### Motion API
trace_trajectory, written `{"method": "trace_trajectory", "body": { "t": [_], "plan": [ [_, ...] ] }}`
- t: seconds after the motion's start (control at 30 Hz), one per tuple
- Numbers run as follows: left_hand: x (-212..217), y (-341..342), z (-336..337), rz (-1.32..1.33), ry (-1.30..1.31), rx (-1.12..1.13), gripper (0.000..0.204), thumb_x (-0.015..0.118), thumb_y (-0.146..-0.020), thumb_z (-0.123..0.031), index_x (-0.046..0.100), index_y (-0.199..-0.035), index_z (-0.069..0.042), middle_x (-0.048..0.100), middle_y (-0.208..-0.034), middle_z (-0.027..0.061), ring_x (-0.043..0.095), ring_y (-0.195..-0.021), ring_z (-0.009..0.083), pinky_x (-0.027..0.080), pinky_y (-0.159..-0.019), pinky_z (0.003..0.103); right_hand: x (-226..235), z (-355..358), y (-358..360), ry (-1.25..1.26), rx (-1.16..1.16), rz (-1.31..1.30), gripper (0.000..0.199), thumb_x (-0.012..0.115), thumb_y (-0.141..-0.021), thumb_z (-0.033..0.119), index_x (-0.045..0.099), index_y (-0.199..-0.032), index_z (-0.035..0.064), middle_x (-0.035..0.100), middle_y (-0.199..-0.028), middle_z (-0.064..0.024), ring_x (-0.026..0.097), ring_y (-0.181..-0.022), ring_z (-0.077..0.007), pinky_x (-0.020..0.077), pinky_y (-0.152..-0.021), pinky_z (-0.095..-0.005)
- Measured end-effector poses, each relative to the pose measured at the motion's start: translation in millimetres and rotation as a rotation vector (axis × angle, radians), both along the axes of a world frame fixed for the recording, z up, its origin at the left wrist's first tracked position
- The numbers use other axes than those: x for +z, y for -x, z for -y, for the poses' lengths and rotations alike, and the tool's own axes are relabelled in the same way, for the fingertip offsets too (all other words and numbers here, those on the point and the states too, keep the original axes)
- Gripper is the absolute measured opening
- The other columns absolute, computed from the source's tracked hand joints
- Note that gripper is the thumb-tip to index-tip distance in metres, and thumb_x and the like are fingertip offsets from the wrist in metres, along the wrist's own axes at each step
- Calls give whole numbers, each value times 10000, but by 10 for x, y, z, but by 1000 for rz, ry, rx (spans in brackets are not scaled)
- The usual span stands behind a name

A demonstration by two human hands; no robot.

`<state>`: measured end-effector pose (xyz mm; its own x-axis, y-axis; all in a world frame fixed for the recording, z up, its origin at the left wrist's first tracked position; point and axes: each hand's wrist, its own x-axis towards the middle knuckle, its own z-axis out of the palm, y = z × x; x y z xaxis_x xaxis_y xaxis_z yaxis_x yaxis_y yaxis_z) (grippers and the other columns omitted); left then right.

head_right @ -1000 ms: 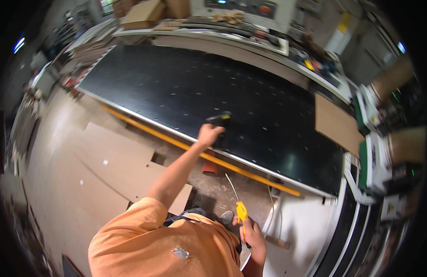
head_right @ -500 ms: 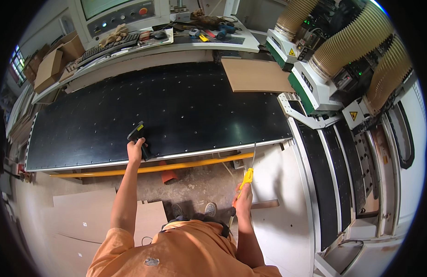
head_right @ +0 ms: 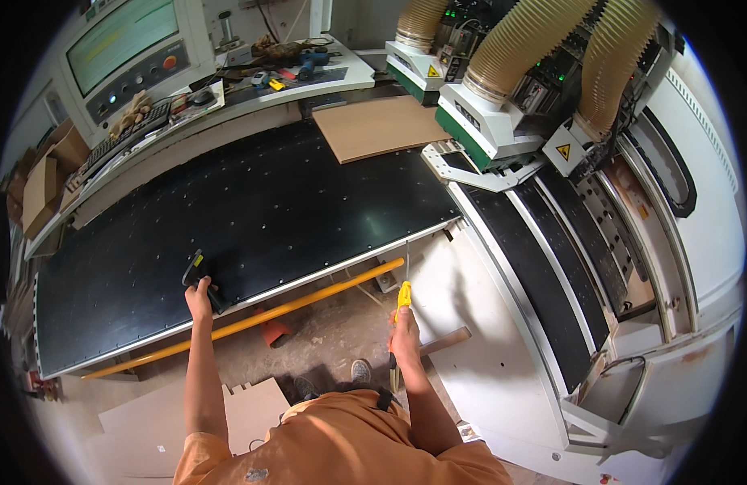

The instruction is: The person walks through a workshop, picks up a barcode scanner, and scans labels on multiple wooden panels. They move panels between a workbench and the floor, scanning each one before stacking them.

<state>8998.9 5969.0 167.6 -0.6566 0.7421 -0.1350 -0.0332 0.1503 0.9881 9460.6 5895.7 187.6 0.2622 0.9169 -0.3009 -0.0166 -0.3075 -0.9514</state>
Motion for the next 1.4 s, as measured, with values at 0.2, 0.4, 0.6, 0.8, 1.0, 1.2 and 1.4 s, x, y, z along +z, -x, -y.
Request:
{"method": "trace_trajectory", "body": {
  "t": [0.2, 0.4, 0.6, 0.8, 1.0, 1.2, 1.4],
  "plan": [
    [32, 6, -7, -4, -22, -12, 243, 674, -828, -217, 658, -781, 21, 655, -676, 81, 582, -595, 148, 437, -580, 288, 47, -71, -97, -26, -4, 29, 568, 310, -1011, 603, 518, -908, 85, 498, -779, -15, 451, -392, -107, 367, -360, -267],
    [33, -3, -8, -9, -28, -5, 251, 672, -830, -224, 655, -786, 23, 653, -673, 78, 574, -569, 141, 434, -558, 285, 53, -15, -26, -12, -4, 30, 565, 313, -1017, 593, 519, -898, 80, 488, -717, -19, 455, -397, -106, 365, -358, -269],
    [29, -2, -5, -15, -23, -15, 271, 663, -835, -243, 646, -808, 27, 651, -685, 91, 587, -584, 160, 451, -573, 302, 14, -116, -173, -22, -33, 29, 548, 317, -1023, 579, 524, -901, 87, 457, -610, -12, 439, -382, -106, 360, -356, -265],
    [-27, 41, -19, -15, -24, -6, 278, 669, -838, -248, 645, -798, 26, 647, -672, 86, 572, -557, 149, 439, -547, 289, 166, -150, -219, -57, -59, 68, 527, 301, -1039, 533, 519, -893, 76, 472, -660, -16, 439, -388, -103, 360, -357, -269],
    [-75, 85, -44, 1, -9, -18, 280, 671, -831, -246, 640, -780, 28, 650, -664, 84, 576, -559, 146, 437, -555, 280, 779, -232, -392, -412, -158, 123, 427, 287, -1053, 439, 466, -998, 55, 468, -736, -25, 420, -400, -74, 345, -370, -212],
    [-143, 102, -67, -13, -37, -5, 258, 685, -836, -246, 630, -807, 5, 632, -651, 65, 554, -545, 131, 423, -534, 279, 1130, -190, -475, -560, -326, 101, 441, 279, -1058, 444, 464, -993, 48, 479, -810, -39, 437, -423, -89, 351, -381, -224],
    [-261, 172, -93, -20, -52, -13, 290, 692, -833, -276, 626, -847, 6, 636, -666, 84, 571, -546, 152, 436, -520, 290, 1095, -106, -742, -532, -391, 40, 459, 278, -1054, 467, 464, -999, 52, 492, -860, -52, 457, -428, -100, 354, -369, -231]
  ]
}}
